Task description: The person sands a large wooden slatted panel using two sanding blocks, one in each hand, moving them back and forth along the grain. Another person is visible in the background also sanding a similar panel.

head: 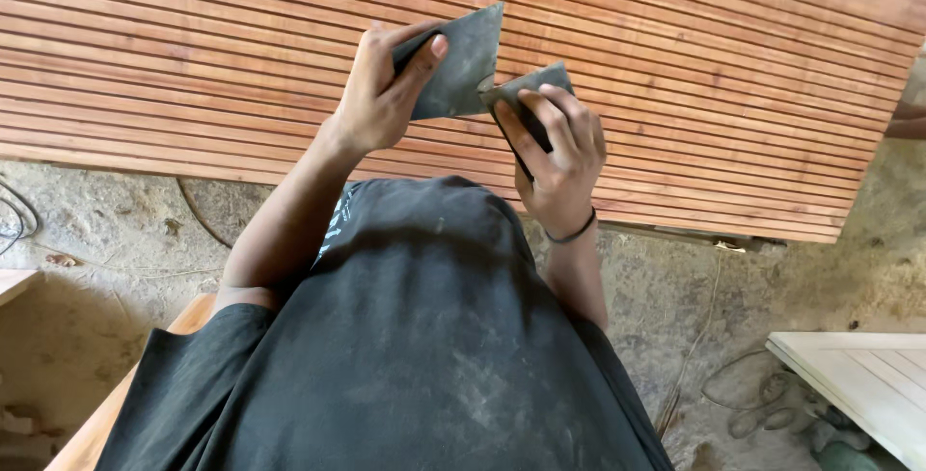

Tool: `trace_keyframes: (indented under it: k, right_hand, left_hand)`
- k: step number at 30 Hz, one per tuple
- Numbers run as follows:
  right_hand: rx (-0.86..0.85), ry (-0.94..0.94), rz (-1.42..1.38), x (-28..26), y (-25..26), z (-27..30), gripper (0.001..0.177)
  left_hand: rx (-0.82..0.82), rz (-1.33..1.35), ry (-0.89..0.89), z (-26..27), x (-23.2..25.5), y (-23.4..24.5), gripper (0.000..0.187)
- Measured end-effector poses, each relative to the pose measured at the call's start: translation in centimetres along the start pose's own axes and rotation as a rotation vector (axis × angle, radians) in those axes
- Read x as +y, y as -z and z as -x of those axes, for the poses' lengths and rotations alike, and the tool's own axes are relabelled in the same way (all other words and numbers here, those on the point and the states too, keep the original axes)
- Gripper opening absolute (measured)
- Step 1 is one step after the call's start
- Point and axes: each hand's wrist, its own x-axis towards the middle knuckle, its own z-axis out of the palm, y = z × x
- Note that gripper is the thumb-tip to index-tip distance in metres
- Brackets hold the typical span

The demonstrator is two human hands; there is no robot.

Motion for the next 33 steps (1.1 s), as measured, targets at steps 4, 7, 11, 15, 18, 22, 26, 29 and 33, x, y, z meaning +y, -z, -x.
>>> trace_keyframes:
  k: [4,7,11,15,18,22,26,29,33]
  right_hand:
    - [-0.086,-0.044,-0.041,0.2,-0.5,-0.3,0.034]
    - [-0.128,-0.079,-0.111,0.8,-1.4,1.2,0.038]
    - [-0.105,-0.196,-0.296,3.7,-3.9,4.1,0.036]
    - [0.012,-0.578,-0.685,6.9,-6.4,8.6,0.034]
    - [0.152,-0.757,-0.925,9.4,-7.3,12.9,0.033]
    - [0.196,-0.943,-0.942,12.7,-9.6,17.9,0.033]
    - [0.034,-1.016,-0.784,15.2,-13.6,20.8,0.034]
    - [-0.111,-1.021,-0.524,15.9,-16.0,21.5,0.034]
    - [-0.148,-0.908,-0.392,15.4,-16.7,21.6,0.031]
  left_hand:
    - [0.003,0.014,-0.033,-0.5,-0.5,-0.3,0.036]
    - [0.032,0.048,0.07,0.3,-3.5,-1.0,0.037]
    - [0.294,0.288,0.126,0.5,-9.2,-1.3,0.04]
    - [0.514,0.534,0.225,1.5,-14.8,0.7,0.037]
    - [0.38,0.839,0.372,3.0,-19.0,3.2,0.035]
    - [0.075,1.096,0.427,5.6,-26.1,4.0,0.044]
    - [0.211,1.301,0.675,11.0,-33.5,2.5,0.043]
    - [0.187,1.331,0.722,15.4,-37.1,1.9,0.044]
    - [0.192,1.359,0.778,19.9,-37.8,2.5,0.052]
